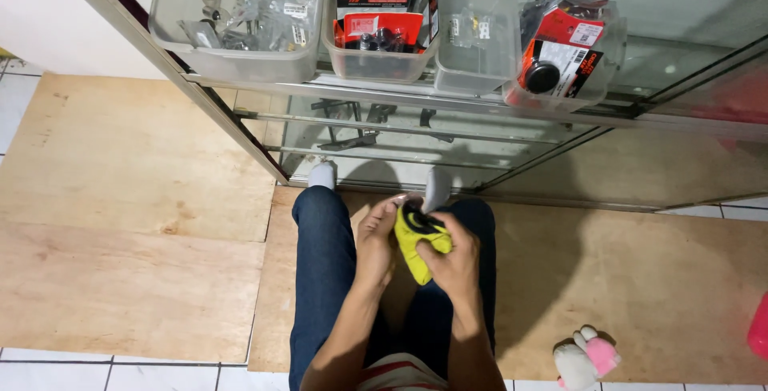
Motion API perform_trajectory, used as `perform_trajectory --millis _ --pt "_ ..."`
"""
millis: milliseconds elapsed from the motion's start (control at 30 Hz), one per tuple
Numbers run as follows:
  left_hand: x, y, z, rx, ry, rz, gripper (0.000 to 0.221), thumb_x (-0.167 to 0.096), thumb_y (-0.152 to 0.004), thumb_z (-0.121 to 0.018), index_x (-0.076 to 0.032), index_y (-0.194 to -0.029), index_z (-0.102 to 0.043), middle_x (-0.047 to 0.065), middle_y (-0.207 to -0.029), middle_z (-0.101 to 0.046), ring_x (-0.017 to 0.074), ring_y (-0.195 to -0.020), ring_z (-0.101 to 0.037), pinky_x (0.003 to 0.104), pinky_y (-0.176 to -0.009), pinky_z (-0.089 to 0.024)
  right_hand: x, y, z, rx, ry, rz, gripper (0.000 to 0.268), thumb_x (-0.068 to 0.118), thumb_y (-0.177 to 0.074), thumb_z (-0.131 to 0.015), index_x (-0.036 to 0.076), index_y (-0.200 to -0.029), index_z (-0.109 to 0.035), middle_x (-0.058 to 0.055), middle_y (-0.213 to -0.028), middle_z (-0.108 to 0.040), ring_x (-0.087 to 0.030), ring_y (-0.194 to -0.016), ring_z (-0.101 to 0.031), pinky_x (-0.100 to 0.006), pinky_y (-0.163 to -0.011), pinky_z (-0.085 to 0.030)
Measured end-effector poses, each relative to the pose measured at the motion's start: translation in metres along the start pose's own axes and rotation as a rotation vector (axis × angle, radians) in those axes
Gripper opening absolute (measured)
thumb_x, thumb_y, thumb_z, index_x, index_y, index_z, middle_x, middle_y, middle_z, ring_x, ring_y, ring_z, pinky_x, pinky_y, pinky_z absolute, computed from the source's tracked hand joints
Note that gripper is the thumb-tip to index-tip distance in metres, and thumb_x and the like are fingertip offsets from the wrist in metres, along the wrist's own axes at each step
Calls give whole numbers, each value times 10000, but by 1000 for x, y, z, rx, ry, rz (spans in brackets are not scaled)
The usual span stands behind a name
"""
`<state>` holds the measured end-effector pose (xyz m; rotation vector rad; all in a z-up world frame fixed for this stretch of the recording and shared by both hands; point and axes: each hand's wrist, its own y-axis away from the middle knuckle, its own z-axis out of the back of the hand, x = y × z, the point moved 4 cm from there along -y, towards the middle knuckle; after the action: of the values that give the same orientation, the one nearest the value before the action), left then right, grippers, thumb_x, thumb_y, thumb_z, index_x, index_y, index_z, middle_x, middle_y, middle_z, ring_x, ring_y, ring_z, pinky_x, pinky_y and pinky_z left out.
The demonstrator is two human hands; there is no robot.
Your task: Inspecting small motorcycle hardware parts in plastic bags from a storage shelf.
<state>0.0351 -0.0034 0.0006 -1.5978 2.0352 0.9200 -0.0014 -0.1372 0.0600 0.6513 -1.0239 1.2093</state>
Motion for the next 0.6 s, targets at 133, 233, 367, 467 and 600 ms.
perform_trajectory --millis 133,233,367,467,600 --pt "5 1 -7 42 -128 -34 342 -196 -1086 -526 49 -1260 -689 101 -1128 -736 146 -989 -662 275 -884 -495 -24 1 7 -103 -123 0 411 36 -749 -738 22 -1158 -698 -90 -990 -780 -144 -893 -736 -291 -790 -587" --pt "11 3 -10 181 -258 -78 355 -202 -1087 -521 58 -1255 -694 80 -1139 -751 123 -1029 -679 256 -948 -514 -34 2 13 -253 -254 -34 411 18 -790 -723 14 -1196 -656 -85 -1034 -748 -129 -917 -711 -281 -794 -578" --pt "25 0 -5 219 -239 -23 349 -185 -1089 -524 66 -1256 -702 85 -1117 -748 138 -1003 -671 267 -923 -515 -19 2 16 -297 -154 32 394 4 -812 -725 8 -1198 -649 -92 -1050 -744 -138 -934 -703 -282 -820 -579" --pt "19 -5 0 147 -129 -15 326 -159 -1068 -526 66 -1231 -697 95 -1116 -745 156 -1016 -681 276 -936 -525 -15 -1 7 -96 -56 -18 395 17 -752 -764 15 -1136 -671 -72 -958 -760 -128 -859 -719 -283 -754 -587" --pt "-2 -5 -4 53 -7 -24 332 -175 -1056 -501 56 -1197 -694 123 -1103 -761 185 -1005 -710 299 -930 -549 -21 -3 -9 110 -21 91 348 14 -713 -783 16 -1050 -699 -54 -899 -777 -115 -837 -750 -285 -753 -592"
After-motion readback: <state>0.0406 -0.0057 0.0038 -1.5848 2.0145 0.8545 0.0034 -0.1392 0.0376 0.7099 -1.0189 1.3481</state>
